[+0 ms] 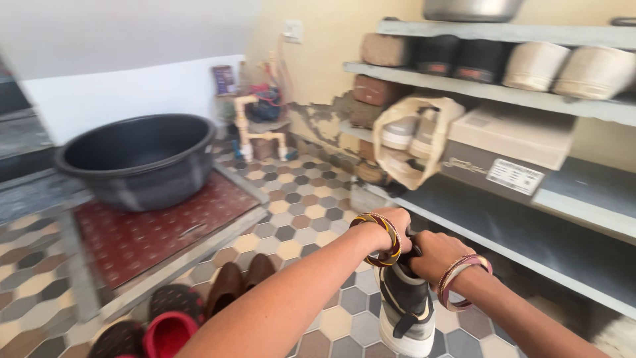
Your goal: The person picks up various pairs of shoes from the floor, including sneakers, loafers, and slides, and places them onto a multi-tiered shoe rack. The person handles each pair individually, wiping them with their hands before arranging them on the shelves.
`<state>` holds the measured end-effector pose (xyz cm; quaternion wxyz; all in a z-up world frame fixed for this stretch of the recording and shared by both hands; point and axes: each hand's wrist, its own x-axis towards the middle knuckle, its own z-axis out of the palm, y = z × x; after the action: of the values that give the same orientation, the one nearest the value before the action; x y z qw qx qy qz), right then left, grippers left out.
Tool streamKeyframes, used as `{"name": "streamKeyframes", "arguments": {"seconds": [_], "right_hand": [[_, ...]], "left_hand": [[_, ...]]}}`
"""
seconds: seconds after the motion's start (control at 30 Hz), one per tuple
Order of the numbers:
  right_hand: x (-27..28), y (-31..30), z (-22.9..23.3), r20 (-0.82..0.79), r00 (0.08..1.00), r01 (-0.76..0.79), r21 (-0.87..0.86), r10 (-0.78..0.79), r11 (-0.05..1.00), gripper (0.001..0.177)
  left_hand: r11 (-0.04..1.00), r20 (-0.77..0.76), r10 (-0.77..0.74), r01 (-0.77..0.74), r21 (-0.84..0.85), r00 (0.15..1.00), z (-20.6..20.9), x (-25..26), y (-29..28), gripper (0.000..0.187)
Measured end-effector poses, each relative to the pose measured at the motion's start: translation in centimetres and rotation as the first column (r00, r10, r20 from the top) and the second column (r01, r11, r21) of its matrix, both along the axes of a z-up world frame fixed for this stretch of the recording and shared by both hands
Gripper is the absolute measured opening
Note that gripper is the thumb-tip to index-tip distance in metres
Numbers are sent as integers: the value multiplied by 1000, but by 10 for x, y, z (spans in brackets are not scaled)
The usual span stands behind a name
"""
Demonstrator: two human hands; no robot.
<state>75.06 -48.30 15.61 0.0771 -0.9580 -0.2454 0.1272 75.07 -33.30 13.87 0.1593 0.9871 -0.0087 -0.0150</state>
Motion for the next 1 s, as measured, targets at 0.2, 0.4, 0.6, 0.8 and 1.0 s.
{"name": "streamKeyframes", "arguments": {"seconds": [0.2,0.4,0.6,0.8,1.0], "right_hand": [[24,-30,-21,173,980,98,12,-98,995,37],[39,-44,-38,229,928,278,99,-294,955,41],[40,-62,-41,286,829,456,155,-481,877,41],[49,-84,-42,379,724,555,174,-576,813,41],[53,-108,-46,435,604,633,247,-668,734,42]], "left_hand": [[997,53,-39,42,-60,998,-25,42,-28,33],[980,128,-46,70,-186,991,-50,79,-46,35],[942,229,-88,156,-296,969,-59,113,-74,41],[829,222,17,110,-548,975,-68,128,-105,44],[654,26,34,-3,-757,999,-77,105,-129,52]]}}
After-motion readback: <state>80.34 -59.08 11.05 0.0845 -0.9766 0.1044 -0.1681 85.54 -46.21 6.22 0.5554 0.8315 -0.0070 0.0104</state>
